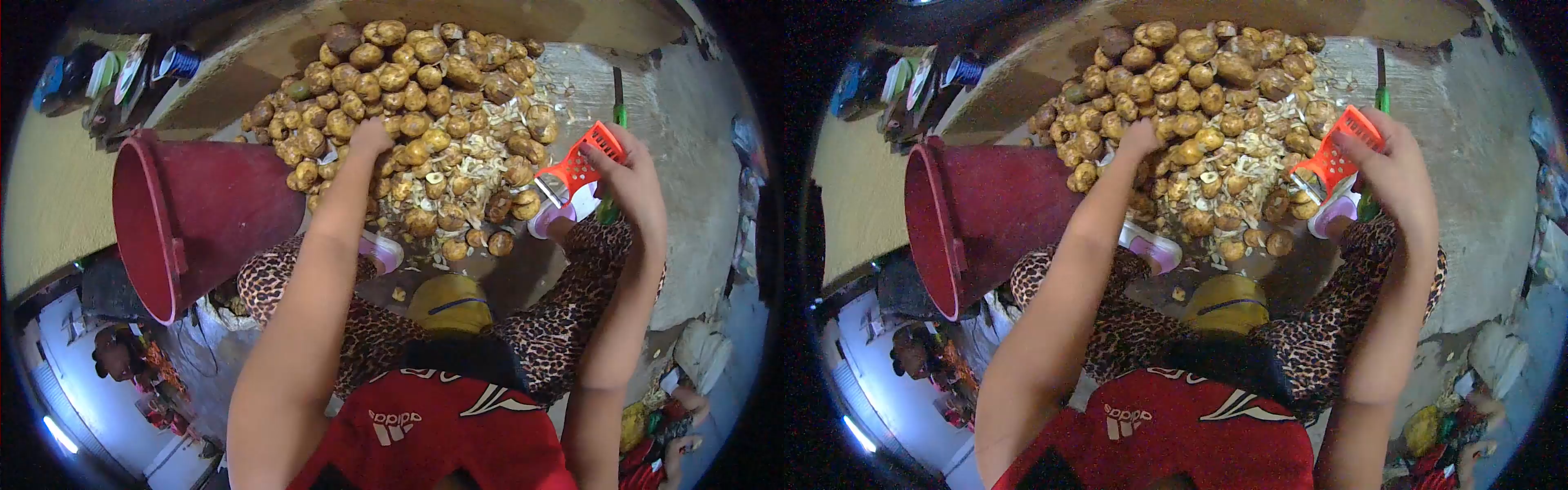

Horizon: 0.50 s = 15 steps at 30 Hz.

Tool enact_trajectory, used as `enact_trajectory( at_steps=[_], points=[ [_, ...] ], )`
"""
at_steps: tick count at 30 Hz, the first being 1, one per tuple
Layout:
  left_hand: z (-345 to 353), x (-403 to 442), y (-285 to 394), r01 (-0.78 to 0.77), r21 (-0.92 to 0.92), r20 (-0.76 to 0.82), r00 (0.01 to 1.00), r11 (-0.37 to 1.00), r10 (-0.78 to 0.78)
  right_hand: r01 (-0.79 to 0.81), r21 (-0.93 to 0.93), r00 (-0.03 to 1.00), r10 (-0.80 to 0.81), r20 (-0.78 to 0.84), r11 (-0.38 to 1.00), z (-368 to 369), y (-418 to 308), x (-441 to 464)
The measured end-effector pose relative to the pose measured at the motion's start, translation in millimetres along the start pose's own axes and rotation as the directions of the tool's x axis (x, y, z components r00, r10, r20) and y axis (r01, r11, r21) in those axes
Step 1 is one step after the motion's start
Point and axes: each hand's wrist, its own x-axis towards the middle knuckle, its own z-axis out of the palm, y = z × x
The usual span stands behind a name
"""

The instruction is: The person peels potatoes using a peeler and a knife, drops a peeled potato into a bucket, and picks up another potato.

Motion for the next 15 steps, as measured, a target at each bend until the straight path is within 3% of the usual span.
enact_trajectory(
  at_steps=[2,5,9,11,12,15],
  points=[
    [42.6,10.7,-11.8,0.010,0.011,-0.122,0.992,1.000,-0.009,0.042,-0.024,0.999,-0.042,-0.033,0.999,2.1,7.5,2.6],
    [40.4,-2.4,-5.4,0.123,-0.029,-0.133,0.983,0.992,-0.125,0.024,-0.118,1.000,-0.023,0.008,0.993,5.7,2.1,2.0],
    [17.4,-16.2,-8.6,0.099,-0.095,-0.044,0.994,0.991,-0.103,0.126,-0.170,0.992,-0.121,0.041,0.977,16.2,6.0,7.5],
    [23.9,-16.8,-17.9,0.012,-0.124,-0.116,0.993,0.992,-0.027,0.237,-0.282,0.971,-0.233,0.049,0.930,20.4,11.2,7.4],
    [26.2,-16.3,-19.0,-0.031,-0.141,-0.153,0.988,0.989,0.009,0.147,-0.221,0.988,-0.134,0.071,0.964,23.3,-0.8,1.6],
    [30.7,-15.5,-26.7,-0.139,-0.539,-0.030,0.989,0.831,0.146,0.176,-0.316,0.983,-0.148,0.113,0.932,28.4,-1.8,-0.4]
  ],
)
